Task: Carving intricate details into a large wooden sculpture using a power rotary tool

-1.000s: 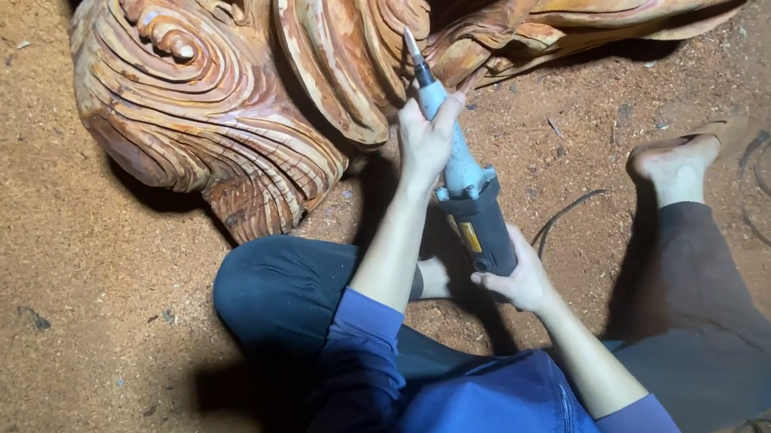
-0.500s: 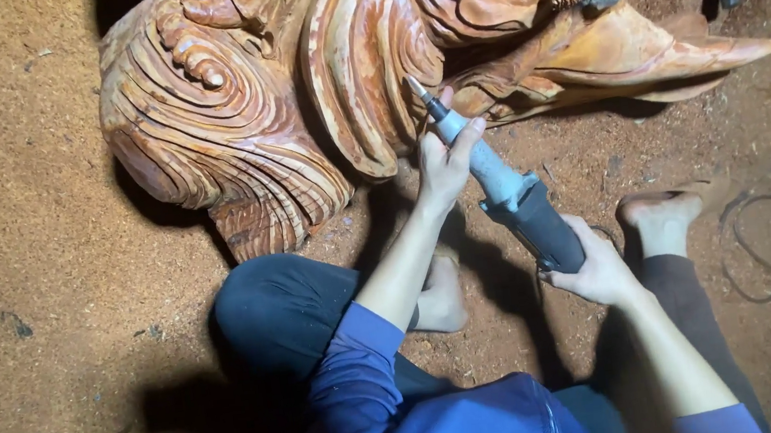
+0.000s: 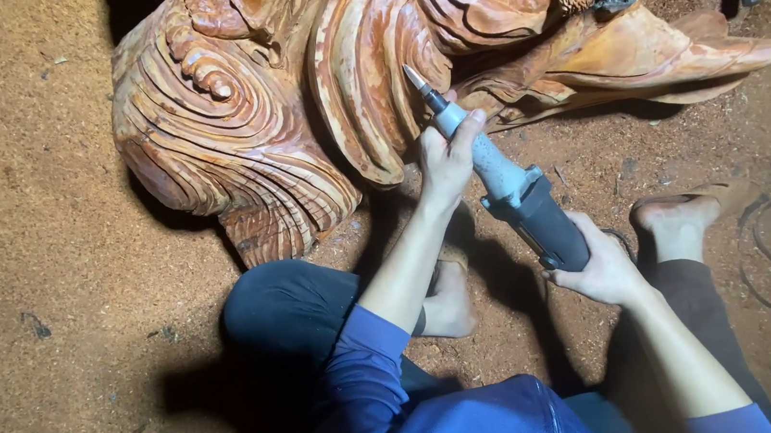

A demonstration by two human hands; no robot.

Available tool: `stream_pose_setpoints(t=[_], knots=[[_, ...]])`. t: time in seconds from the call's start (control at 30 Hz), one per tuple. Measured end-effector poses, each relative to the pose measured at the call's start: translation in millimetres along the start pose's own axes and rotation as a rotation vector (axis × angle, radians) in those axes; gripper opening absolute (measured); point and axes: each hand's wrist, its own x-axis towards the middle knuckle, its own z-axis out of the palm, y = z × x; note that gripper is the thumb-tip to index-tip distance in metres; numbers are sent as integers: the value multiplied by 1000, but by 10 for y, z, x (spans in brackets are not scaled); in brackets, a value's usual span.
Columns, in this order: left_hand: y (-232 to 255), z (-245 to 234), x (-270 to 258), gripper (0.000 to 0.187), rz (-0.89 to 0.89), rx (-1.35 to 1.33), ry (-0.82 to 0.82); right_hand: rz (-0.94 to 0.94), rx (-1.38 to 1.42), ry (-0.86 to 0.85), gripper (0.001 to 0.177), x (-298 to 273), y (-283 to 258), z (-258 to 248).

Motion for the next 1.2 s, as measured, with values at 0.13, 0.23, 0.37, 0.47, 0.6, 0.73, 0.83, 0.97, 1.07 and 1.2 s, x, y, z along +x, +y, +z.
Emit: stream_pose_setpoints(t=[0.13, 0.23, 0.37, 0.47, 0.6, 0.73, 0.83, 0.97, 1.07, 1.2], knots=[[250, 61, 9, 41, -61, 21, 36, 1, -3, 11, 101, 8, -68, -15], [289, 83, 56, 39, -75, 42, 28, 15, 14, 17, 100, -33, -121, 0], [197, 45, 44, 34, -73, 21, 43, 7, 13, 22, 100, -76, -162, -23], [159, 33, 68, 40, -79, -6, 48, 5, 16, 23, 100, -81, -207, -40], [300, 73, 92, 36, -116, 16, 32, 24, 20, 31, 100, -114, -236, -31], [366, 152, 166, 41, -142, 47, -5, 39, 77, 51, 100, -201, -337, -17], [328, 160, 136, 37, -120, 37, -9, 66, 58, 35, 100, -236, -299, -35], [482, 120, 5, 52, -140, -27, 5, 83, 34, 45, 101, -248, -272, -114], [426, 125, 49, 62, -125, -43, 20, 115, 16, 23, 102, -290, -351, -177], [361, 177, 104, 51, -153, -35, 45, 112, 33, 23, 101, -278, -402, -166]])
